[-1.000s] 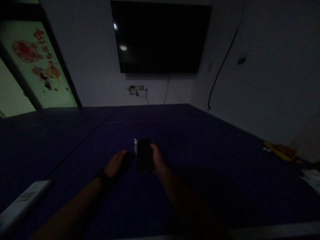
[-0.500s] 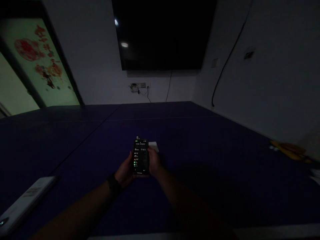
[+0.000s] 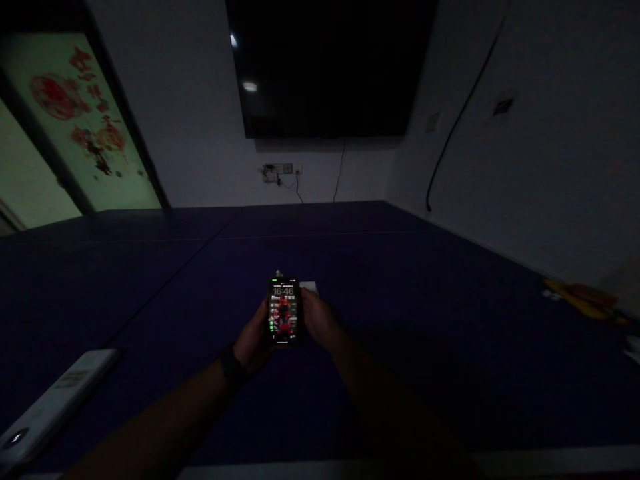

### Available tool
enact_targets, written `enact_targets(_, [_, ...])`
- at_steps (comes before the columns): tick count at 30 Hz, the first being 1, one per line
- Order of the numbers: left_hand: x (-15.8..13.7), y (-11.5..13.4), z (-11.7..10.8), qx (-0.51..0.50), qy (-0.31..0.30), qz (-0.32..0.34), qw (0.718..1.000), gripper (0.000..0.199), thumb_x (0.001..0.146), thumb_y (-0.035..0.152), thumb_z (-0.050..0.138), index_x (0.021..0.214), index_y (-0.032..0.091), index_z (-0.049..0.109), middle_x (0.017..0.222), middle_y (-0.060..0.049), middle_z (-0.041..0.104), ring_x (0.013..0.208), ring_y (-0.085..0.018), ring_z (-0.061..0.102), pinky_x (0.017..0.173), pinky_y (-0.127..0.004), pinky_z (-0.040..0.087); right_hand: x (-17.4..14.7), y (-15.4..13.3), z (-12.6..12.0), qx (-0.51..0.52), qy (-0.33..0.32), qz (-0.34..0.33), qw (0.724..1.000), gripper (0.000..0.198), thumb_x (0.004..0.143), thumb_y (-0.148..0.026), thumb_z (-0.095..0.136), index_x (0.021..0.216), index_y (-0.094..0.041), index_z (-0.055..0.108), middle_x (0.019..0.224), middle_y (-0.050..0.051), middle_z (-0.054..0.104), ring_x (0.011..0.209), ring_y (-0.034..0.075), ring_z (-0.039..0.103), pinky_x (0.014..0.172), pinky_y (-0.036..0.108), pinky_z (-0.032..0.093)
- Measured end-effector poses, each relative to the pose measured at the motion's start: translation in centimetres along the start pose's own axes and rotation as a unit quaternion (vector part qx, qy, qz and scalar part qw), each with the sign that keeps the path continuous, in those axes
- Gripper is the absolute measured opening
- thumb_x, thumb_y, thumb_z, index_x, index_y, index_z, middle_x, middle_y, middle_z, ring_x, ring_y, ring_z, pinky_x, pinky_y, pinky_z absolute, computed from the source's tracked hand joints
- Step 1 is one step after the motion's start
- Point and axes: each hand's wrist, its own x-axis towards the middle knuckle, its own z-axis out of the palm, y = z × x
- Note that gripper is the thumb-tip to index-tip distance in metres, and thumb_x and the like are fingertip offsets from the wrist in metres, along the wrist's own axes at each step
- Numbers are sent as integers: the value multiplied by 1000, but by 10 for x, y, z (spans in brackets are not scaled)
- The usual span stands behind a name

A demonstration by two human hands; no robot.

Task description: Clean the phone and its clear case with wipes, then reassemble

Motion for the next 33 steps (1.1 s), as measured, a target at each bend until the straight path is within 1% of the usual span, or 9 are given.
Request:
enact_targets(3, [2, 3, -2, -20, -1, -8, 1000, 65, 94, 66, 54, 140, 20, 61, 126, -14, 72, 101, -27, 73, 90, -42, 56, -2, 1, -5, -8, -20, 27, 999, 23, 90, -41, 60, 89, -20, 71, 81, 5, 77, 87, 25, 74, 88, 40, 54])
enact_targets(6, [3, 4, -6, -31, 9, -30, 999, 67, 95, 68, 49, 136, 18, 64, 127, -15, 72, 103, -29, 73, 91, -45, 56, -3, 4, -3, -10, -41, 45, 998, 23, 89, -41, 62, 90, -20, 72, 85, 7, 78, 91, 26, 74, 92, 42, 53])
enact_targets(8, [4, 4, -9, -33, 17, -37, 999, 66, 96, 68, 48, 134, 17, 65, 127, -15, 72, 103, -29, 73, 91, -45, 57, -3, 5, -1, -7, -51, 47, 998, 24, 88, -41, 62, 91, -20, 72, 89, 8, 79, 97, 27, 74, 95, 44, 52])
enact_targets(11, [6, 4, -11, -39, 14, -35, 999, 64, 96, 66, 49, 134, 17, 65, 124, -15, 73, 104, -28, 73, 91, -43, 57, -3, 5, 1, -3, -57, 46, 997, 23, 88, -41, 61, 92, -20, 72, 92, 8, 79, 103, 29, 73, 99, 45, 51])
enact_targets(16, [6, 4, -8, -36, 14, -37, 999, 60, 97, 63, 50, 134, 17, 65, 122, -14, 74, 100, -26, 74, 89, -40, 58, -4, 2, 1, -2, -60, 45, 997, 22, 87, -38, 58, 92, -20, 71, 95, 9, 79, 107, 29, 72, 100, 46, 51])
enact_targets(23, [3, 5, -3, -47, 17, -25, 998, 55, 99, 57, 52, 138, 19, 63, 127, -13, 73, 103, -25, 73, 92, -38, 56, -6, 1, 2, -8, -58, 48, 997, 25, 88, -35, 54, 100, -20, 70, 99, 8, 79, 107, 28, 72, 99, 46, 52])
enact_targets(29, [2, 5, -3, -32, 21, -33, 999, 59, 97, 60, 53, 138, 18, 62, 124, -14, 74, 104, -27, 73, 93, -41, 56, -6, 5, 4, -12, -52, 64, 997, 30, 91, -37, 48, 101, -20, 71, 93, 8, 80, 101, 29, 74, 96, 47, 53])
enact_targets(33, [1, 4, -3, -27, 14, -23, 999, 60, 97, 61, 54, 138, 18, 62, 124, -14, 74, 107, -28, 72, 94, -41, 56, -6, 6, 4, -10, -49, 60, 997, 30, 90, -39, 49, 101, -21, 71, 94, 7, 80, 100, 29, 73, 96, 47, 53])
